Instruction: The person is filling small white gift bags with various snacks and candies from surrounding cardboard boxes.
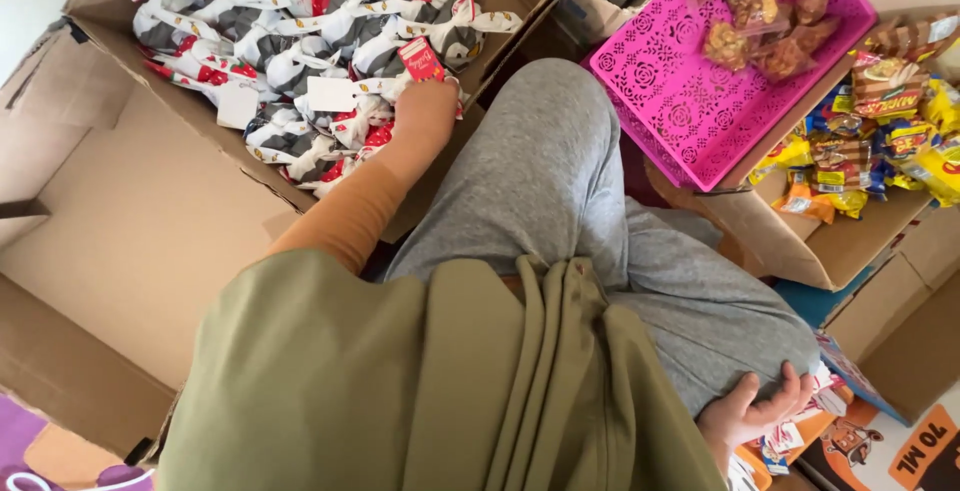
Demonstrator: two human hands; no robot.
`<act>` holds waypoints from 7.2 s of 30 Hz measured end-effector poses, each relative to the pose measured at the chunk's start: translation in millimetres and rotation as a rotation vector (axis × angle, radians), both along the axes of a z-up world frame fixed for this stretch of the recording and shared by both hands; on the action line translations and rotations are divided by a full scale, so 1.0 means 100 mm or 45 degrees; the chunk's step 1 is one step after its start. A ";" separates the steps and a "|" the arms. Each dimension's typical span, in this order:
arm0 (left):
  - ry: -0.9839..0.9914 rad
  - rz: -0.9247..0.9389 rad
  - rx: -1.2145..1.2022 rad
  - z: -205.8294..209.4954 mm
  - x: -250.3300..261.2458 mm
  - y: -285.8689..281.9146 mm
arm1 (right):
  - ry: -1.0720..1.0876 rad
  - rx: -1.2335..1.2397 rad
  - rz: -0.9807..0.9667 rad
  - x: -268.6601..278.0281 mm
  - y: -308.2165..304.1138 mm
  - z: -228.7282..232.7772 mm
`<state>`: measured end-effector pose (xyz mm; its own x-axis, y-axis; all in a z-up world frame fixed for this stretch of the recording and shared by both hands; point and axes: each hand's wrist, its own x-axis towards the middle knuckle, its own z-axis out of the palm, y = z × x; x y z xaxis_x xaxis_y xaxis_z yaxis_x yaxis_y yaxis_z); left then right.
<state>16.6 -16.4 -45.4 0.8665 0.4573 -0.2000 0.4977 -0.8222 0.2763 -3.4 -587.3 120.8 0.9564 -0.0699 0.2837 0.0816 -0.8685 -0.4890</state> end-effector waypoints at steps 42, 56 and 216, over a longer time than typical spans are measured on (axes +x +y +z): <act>0.360 -0.956 0.382 0.86 1.83 -0.84 | 0.225 0.946 -1.088 -1.37 -1.53 -1.35; -0.186 -1.210 0.288 1.12 1.39 -1.19 | 0.619 -0.129 -1.125 -1.44 -2.49 -1.57; -1.122 -0.319 -1.337 2.48 0.33 -2.30 | 0.285 1.507 0.386 0.49 1.39 0.60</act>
<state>50.0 -246.3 202.6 0.9206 0.2509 0.2993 -0.2891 -0.0775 0.9541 45.7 -448.7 180.8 0.9978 0.0610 0.0254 0.0157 0.1551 -0.9878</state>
